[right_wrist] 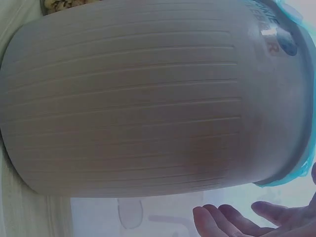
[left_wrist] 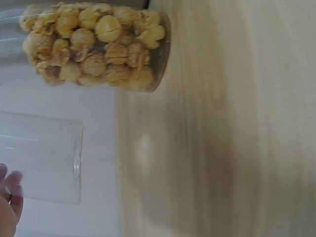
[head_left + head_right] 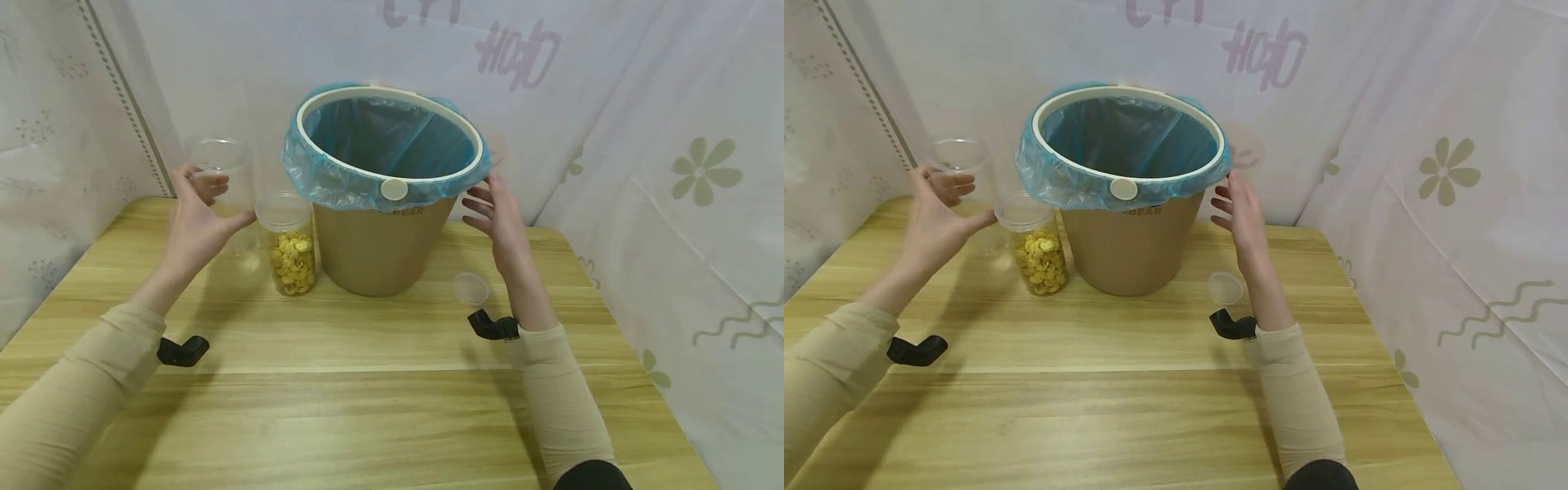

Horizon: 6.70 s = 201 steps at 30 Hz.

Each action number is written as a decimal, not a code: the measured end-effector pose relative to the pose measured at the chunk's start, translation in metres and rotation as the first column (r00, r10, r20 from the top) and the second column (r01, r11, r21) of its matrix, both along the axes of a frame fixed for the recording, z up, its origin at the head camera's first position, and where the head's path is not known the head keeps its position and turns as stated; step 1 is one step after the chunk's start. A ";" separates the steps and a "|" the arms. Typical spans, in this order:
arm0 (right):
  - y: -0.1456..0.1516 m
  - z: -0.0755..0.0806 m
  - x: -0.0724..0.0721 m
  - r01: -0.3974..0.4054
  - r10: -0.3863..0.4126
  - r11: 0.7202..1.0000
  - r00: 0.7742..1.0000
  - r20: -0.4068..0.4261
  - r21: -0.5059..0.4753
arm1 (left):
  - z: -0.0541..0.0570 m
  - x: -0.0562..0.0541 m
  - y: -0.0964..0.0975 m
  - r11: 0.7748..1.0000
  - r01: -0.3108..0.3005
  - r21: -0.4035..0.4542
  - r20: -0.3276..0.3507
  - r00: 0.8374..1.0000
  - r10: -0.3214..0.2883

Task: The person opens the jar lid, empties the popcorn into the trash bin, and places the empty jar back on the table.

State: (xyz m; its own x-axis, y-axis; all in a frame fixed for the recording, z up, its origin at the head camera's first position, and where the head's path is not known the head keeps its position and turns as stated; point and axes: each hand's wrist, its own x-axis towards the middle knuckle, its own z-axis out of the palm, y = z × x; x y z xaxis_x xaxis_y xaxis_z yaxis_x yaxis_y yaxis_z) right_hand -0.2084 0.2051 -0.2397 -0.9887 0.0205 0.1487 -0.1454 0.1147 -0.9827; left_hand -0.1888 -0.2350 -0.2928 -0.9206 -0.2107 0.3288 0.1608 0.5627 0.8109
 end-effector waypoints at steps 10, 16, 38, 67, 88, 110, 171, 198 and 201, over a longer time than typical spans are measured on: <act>0.006 -0.009 0.013 0.012 -0.011 1.000 1.000 -0.023 0.016 | -0.020 0.001 0.002 0.999 0.007 0.046 -0.024 1.000 -0.006; 0.011 -0.017 0.020 0.022 -0.021 1.000 0.998 -0.055 0.011 | -0.026 -0.001 0.002 1.000 -0.010 0.021 0.001 1.000 0.010; 0.017 -0.022 0.022 0.018 -0.014 0.999 0.995 -0.096 0.045 | -0.049 0.001 -0.004 0.997 0.004 0.077 0.045 0.999 -0.008; 0.018 -0.016 0.030 0.014 -0.012 1.000 0.993 -0.114 0.020 | -0.036 0.050 0.003 0.997 -0.081 -0.002 -0.026 0.996 0.081; 0.024 -0.012 0.032 0.029 -0.026 0.999 0.993 -0.116 0.018 | -0.041 0.068 0.046 1.000 -0.008 0.028 -0.167 0.986 0.012; 0.019 -0.009 0.035 0.017 -0.014 1.000 0.990 -0.139 0.019 | -0.049 0.052 0.071 0.986 0.101 0.131 -0.007 0.995 -0.101; -0.002 0.017 0.078 -0.099 0.169 0.966 0.941 -0.293 0.240 | -0.029 0.107 0.123 0.924 0.332 -0.187 -0.283 0.883 -0.375; -0.019 0.018 0.102 -0.235 0.414 0.798 0.883 -0.222 0.555 | 0.004 0.110 0.168 0.850 0.221 -0.478 -0.248 0.894 -0.372; -0.020 0.018 0.102 -0.229 0.420 0.772 0.885 -0.204 0.593 | 0.004 0.110 0.170 0.841 0.160 -0.518 -0.309 0.881 -0.358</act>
